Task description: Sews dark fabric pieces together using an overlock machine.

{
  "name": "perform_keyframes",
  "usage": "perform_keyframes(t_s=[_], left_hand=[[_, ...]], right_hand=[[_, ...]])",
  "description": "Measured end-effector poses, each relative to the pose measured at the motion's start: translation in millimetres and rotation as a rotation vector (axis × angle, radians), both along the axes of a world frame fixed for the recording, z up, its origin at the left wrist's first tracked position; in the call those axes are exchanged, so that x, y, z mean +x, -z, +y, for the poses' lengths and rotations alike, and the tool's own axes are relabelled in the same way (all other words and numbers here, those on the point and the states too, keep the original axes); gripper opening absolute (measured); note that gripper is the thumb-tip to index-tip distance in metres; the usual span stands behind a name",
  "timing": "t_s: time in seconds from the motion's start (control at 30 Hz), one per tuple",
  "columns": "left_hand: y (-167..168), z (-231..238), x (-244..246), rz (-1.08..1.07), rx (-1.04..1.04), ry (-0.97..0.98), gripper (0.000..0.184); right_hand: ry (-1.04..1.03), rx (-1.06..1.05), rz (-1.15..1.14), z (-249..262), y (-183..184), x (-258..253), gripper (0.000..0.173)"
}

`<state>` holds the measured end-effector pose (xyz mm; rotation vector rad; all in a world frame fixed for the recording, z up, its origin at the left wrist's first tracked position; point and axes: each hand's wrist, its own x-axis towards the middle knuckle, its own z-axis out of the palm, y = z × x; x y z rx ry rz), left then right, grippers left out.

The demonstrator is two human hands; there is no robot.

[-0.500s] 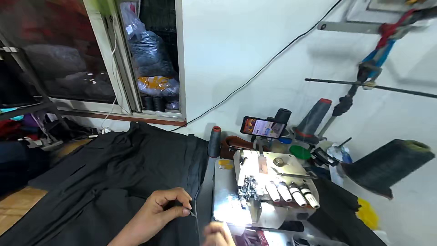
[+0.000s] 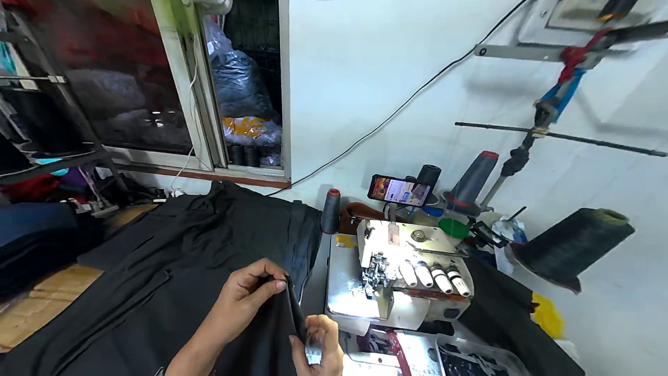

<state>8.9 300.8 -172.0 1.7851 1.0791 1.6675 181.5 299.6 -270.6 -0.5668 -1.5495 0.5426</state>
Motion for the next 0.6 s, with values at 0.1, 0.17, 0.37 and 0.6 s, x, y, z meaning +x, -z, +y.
perform_keyframes(t_s=[0.1, 0.17, 0.37, 0.6], left_hand=[[3, -2, 8, 0.023, 0.004, 0.002, 0.009], [2, -3, 12, 0.041, 0.016, -0.014, 0.010], [-4, -6, 8, -0.011, 0.030, -0.102, 0.009], [-3, 23, 38, -0.138, -0.051, -0.112, 0.015]], right_hand=[[0.012, 0.090, 0.030, 12, -18, -4, 0.030], [0.013, 0.117, 0.019, 18, -32, -8, 0.019], [0.011, 0.061, -0.097, 5, 2, -7, 0.010], [-0.028, -0.245, 0.006, -29, 12, 41, 0.012]])
